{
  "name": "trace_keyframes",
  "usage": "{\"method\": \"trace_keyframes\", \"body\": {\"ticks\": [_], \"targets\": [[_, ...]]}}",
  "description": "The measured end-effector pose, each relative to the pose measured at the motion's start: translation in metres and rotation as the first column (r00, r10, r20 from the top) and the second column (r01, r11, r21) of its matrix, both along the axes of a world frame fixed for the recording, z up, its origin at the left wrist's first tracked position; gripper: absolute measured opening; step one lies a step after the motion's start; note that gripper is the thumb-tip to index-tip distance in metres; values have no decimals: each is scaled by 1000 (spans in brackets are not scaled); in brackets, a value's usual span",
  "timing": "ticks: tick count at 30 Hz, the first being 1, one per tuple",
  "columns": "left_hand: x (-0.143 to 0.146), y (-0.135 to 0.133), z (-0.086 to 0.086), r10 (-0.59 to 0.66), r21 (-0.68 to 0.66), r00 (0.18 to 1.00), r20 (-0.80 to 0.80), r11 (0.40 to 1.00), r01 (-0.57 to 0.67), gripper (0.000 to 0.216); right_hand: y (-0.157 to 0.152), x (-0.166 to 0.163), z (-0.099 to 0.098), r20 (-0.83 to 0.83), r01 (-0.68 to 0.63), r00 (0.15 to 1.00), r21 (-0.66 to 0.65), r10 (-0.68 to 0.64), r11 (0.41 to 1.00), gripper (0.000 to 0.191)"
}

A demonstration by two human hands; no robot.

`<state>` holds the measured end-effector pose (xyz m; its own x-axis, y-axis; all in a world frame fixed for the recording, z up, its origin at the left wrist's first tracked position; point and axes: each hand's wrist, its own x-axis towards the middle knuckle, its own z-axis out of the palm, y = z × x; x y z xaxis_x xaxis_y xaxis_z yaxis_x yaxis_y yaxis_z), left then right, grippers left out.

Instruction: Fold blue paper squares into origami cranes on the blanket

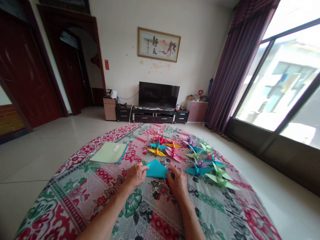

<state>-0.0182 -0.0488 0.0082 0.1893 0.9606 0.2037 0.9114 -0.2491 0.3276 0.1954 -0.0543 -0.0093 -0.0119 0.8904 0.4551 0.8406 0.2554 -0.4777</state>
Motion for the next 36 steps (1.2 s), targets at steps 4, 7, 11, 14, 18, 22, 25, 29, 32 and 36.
{"method": "trace_keyframes", "body": {"ticks": [4,7,11,14,18,22,25,29,32,36], "targets": [[1,-1,2,7,-4,1000,6,1000,-7,32,-1,-1,2,23,4,1000,-13,-4,1000,31],[2,-1,3,13,-20,1000,9,1000,-13,32,-1,-1,1,33,10,999,-9,-10,1000,30],[2,1,1,19,-26,1000,8,999,-18,32,0,-2,0,62,53,997,1,-53,999,31],[1,3,-2,24,-12,1000,2,1000,-24,33,-1,-3,0,93,83,992,-4,-83,997,32],[1,4,-4,18,-3,1000,-5,1000,-18,33,-2,-5,2,107,106,989,-6,-105,994,33],[1,4,-2,18,0,1000,-23,1000,-19,33,-3,-6,3,102,110,989,-10,-108,994,32],[2,3,-1,24,-4,999,-27,1000,-24,33,-3,-5,2,94,107,990,-23,-105,994,31],[2,3,-1,30,-9,999,-28,1000,-30,32,-1,-4,0,103,122,988,-29,-119,992,31],[3,4,-1,39,-22,999,-27,999,-39,32,-1,-4,-1,120,139,984,-25,-135,990,30],[3,4,-1,40,-30,999,-24,999,-41,33,-2,-5,0,151,186,972,-42,-177,982,29]]}}
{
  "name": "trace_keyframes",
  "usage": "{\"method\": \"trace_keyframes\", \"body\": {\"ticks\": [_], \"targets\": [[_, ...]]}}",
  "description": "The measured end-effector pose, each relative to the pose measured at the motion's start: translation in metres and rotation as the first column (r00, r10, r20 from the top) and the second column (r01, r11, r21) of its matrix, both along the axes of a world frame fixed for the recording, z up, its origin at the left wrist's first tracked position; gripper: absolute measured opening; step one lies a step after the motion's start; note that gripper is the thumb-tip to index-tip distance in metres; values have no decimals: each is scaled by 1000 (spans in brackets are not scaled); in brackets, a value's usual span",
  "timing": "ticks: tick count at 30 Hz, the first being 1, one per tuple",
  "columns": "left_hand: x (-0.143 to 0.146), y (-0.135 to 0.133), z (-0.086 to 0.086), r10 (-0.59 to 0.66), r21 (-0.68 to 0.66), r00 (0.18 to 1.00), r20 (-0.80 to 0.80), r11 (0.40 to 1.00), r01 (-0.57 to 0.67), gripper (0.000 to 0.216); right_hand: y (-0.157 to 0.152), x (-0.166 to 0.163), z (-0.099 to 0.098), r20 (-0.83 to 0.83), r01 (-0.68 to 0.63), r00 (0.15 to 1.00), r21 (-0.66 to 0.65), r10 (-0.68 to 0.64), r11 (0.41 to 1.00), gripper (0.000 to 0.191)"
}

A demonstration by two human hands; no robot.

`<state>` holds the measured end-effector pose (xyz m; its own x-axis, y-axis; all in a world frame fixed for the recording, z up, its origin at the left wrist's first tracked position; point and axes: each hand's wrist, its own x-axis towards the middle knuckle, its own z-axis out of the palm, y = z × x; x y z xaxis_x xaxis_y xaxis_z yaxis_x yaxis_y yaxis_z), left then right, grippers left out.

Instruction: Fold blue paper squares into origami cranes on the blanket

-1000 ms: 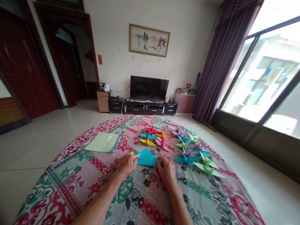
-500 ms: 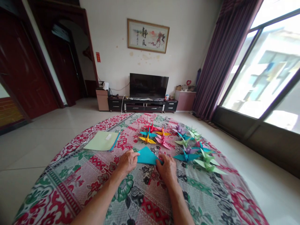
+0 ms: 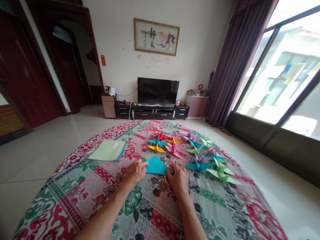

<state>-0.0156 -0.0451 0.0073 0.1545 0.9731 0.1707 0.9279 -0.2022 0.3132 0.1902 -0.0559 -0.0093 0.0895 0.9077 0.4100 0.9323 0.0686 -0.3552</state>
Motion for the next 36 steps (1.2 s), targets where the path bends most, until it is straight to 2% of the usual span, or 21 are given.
{"method": "trace_keyframes", "body": {"ticks": [5,12,21,26,32,36], "targets": [[0,0,-1,-3,23,1000,7,1000,3,33,-2,2,0,28,40,999,-8,-40,999,30],[1,1,1,16,-9,1000,26,1000,-16,32,-3,14,0,-14,7,1000,-6,-7,1000,28],[0,2,-2,5,30,1000,26,1000,-6,32,-6,16,1,-22,-34,999,-8,34,999,23],[0,-1,2,8,-4,1000,21,1000,-8,31,-6,12,2,16,-70,997,-5,70,998,23],[0,-1,2,2,10,1000,14,1000,-2,31,-5,4,-1,43,-144,989,5,144,990,35],[1,-1,3,-2,-12,1000,7,1000,2,30,-5,-1,9,97,-132,986,-29,134,991,32]]}}
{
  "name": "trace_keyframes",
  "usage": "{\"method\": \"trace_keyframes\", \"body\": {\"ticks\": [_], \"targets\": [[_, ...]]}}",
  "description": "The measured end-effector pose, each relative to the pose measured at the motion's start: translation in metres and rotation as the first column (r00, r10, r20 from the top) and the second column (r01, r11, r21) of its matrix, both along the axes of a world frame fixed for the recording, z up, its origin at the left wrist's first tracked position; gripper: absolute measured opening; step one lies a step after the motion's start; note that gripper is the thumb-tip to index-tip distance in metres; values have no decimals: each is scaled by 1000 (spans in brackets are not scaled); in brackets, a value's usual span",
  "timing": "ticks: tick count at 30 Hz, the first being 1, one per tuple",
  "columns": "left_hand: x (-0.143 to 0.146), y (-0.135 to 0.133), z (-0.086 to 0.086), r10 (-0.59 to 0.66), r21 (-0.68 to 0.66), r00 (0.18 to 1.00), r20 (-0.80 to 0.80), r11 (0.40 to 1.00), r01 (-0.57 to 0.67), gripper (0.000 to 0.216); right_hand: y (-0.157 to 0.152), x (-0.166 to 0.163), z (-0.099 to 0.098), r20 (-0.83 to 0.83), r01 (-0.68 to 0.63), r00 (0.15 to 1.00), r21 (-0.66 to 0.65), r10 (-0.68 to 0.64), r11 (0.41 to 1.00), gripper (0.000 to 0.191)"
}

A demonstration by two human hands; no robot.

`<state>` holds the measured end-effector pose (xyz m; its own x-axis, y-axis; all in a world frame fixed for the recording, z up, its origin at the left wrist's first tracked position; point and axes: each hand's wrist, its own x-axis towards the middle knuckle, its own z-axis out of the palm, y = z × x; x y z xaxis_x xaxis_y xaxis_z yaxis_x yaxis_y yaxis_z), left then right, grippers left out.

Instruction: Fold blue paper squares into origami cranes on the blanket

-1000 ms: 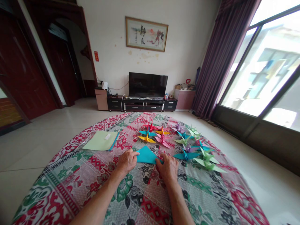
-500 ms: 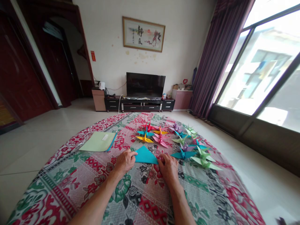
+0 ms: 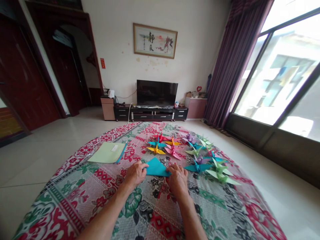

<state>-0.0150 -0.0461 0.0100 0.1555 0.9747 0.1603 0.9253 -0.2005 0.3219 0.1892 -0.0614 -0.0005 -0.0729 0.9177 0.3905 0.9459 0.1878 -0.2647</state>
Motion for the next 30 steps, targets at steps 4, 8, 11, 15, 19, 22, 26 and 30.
{"method": "trace_keyframes", "body": {"ticks": [4,8,11,15,19,22,26,30], "targets": [[-1,0,0,-15,20,1000,-3,1000,15,30,5,-17,21,72,77,995,-113,-69,991,22],[-2,0,-1,-27,43,1000,3,999,27,30,18,-41,29,89,103,992,-168,-89,980,31],[-2,0,-1,-36,49,999,13,998,35,29,26,-53,24,92,155,986,-165,-141,974,37],[-2,-1,0,-42,64,999,28,997,40,28,36,-55,21,82,173,984,-214,-158,961,36],[-2,0,-2,-43,70,999,28,997,40,27,45,-52,28,68,176,984,-309,-163,935,36],[-3,0,-3,-45,72,999,28,997,42,27,51,-50,31,63,157,988,-350,-144,923,34],[-4,-1,-1,-60,82,998,34,995,57,28,57,-49,30,55,161,987,-352,-151,922,32],[-6,-1,0,-79,77,996,31,994,76,28,61,-49,28,62,170,985,-351,-158,921,33]]}}
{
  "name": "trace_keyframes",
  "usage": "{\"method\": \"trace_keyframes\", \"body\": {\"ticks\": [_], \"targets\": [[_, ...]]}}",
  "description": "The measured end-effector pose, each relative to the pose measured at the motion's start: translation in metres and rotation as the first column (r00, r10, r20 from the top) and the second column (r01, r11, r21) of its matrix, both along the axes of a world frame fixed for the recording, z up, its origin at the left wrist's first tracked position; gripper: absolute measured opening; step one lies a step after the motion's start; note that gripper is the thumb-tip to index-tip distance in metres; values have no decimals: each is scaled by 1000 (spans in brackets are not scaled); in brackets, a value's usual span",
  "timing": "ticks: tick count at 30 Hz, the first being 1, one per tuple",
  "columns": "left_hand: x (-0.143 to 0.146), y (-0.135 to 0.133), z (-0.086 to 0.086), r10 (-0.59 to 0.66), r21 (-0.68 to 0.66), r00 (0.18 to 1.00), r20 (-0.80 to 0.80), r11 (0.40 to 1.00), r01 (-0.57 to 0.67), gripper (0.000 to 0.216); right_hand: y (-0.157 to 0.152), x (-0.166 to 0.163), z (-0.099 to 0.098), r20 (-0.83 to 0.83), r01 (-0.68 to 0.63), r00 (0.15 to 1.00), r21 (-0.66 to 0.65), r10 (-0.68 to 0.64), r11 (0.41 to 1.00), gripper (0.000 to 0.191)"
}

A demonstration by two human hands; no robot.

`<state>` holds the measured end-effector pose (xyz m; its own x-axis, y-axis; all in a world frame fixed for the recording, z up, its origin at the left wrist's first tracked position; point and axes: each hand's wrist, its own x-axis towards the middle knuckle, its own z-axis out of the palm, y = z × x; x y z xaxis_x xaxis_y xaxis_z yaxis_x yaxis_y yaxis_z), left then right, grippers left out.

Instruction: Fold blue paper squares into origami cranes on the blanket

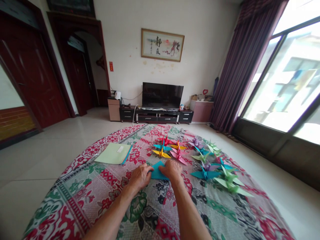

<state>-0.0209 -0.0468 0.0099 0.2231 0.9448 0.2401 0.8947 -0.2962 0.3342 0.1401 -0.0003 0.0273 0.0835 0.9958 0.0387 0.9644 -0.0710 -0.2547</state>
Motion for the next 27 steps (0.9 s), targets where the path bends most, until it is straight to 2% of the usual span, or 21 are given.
{"method": "trace_keyframes", "body": {"ticks": [8,16,22,27], "targets": [[-1,0,-1,-11,-3,1000,-3,1000,11,28,5,1,4,7,-28,1000,-53,28,998,33],[-1,-3,3,-11,-22,1000,-6,1000,10,28,15,10,1,-110,-75,992,-70,67,995,27],[-1,-4,4,-19,-12,1000,18,1000,19,29,20,12,0,-183,-197,965,-34,188,980,17],[-1,-1,-1,-2,-15,995,97,1000,3,32,14,12,-1,-201,-229,951,54,235,972,20]]}}
